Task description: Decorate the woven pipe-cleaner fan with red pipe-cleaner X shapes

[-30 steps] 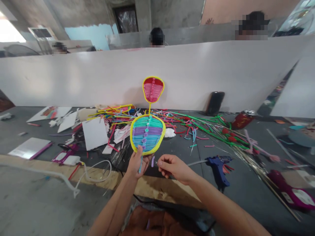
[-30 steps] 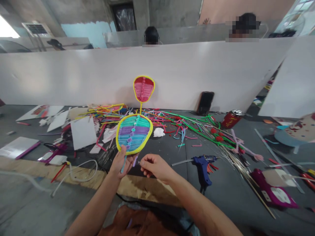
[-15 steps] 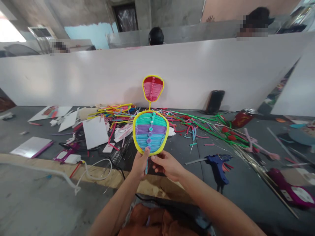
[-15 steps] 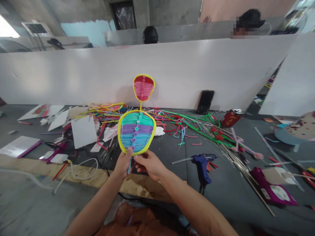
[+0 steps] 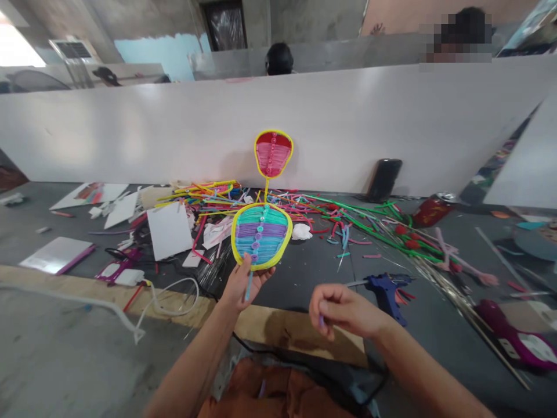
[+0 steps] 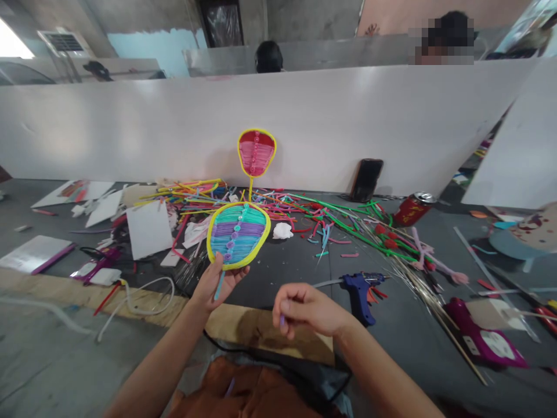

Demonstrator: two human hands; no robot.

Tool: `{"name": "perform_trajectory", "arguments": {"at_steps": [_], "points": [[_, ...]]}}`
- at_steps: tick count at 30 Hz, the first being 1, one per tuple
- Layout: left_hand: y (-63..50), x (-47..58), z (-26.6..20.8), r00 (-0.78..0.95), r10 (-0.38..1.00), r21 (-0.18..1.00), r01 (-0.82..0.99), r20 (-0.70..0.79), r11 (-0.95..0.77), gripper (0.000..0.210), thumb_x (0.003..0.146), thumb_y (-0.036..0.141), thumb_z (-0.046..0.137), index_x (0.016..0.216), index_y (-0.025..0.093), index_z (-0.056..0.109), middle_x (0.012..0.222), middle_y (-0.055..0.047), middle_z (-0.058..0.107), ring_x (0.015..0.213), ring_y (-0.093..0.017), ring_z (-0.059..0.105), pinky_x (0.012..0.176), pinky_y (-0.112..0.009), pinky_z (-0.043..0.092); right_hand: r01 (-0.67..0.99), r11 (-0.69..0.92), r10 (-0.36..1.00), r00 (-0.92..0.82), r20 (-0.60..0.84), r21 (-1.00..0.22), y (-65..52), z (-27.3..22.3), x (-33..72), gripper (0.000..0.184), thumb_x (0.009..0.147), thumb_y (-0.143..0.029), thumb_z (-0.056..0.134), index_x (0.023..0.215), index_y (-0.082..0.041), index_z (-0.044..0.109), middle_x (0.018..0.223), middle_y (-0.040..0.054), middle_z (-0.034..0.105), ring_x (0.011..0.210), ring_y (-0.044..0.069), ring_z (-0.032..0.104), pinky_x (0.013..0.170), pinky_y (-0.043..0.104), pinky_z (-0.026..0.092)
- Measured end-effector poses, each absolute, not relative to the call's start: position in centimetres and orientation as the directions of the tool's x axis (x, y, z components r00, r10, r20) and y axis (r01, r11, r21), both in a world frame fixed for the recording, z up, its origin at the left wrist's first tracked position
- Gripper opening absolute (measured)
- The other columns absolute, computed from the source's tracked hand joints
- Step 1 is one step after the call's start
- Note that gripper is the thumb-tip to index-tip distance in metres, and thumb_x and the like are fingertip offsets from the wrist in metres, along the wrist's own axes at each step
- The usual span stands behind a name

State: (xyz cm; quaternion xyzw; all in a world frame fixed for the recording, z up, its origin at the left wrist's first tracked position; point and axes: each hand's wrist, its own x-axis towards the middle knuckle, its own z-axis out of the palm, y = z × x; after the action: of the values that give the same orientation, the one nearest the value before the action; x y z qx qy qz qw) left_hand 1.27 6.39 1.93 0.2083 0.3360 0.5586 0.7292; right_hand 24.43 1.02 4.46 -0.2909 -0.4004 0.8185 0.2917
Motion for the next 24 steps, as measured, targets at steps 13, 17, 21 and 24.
{"name": "perform_trajectory", "arguments": {"at_steps": [13,17,21,24], "points": [[4.4,2.4,2.0,0.241,0.949,0.775,-0.553,-0.202,0.306,0.056,0.057,0.023,0.083,0.109,0.019,0.063,0.096,-0.009,0.073,0.101,-0.030,0.064,0.089,-0.044,0.050,-0.201,-0.324,0.922,-0.286,-0.261,-0.924,4.5,2.3,19.6,0.048,0.069,-0.065,0.062,0.070,-0.019,0.049,0.052,-0.0093,0.035,0.039,0.004,0.031,0.037,0.018,0.026],[4.5,1.7,1.9,0.220,0.952,0.781,-0.547,-0.212,0.300,0.054,0.057,0.021,0.083,0.108,0.019,0.064,0.095,-0.009,0.073,0.102,-0.031,0.064,0.090,-0.045,0.050,-0.169,-0.318,0.927,-0.264,-0.268,-0.933,4.5,2.0,19.7,0.050,0.074,-0.067,0.054,0.062,-0.020,0.044,0.047,-0.0100,0.030,0.038,0.004,0.023,0.035,0.018,0.016],[5.1,0.5,1.7,0.215,0.943,0.797,-0.506,-0.254,0.330,0.042,0.059,0.018,0.081,0.099,0.014,0.067,0.091,-0.012,0.073,0.097,-0.032,0.066,0.088,-0.046,0.051,-0.177,-0.262,0.963,-0.117,-0.244,-0.949,3.9,2.4,22.9,0.046,0.077,-0.060,0.055,0.060,-0.020,0.040,0.048,-0.0097,0.030,0.039,0.005,0.023,0.038,0.018,0.016],[5.5,-0.4,1.5,0.224,0.922,0.815,-0.434,-0.315,0.384,0.038,0.061,0.016,0.079,0.097,0.013,0.067,0.093,-0.013,0.073,0.092,-0.030,0.068,0.086,-0.045,0.052,-0.226,-0.165,0.970,0.139,-0.200,-0.960,3.0,4.0,27.0,0.042,0.075,-0.051,0.061,0.058,-0.021,0.038,0.047,-0.0091,0.032,0.039,0.005,0.024,0.037,0.020,0.017]]}}
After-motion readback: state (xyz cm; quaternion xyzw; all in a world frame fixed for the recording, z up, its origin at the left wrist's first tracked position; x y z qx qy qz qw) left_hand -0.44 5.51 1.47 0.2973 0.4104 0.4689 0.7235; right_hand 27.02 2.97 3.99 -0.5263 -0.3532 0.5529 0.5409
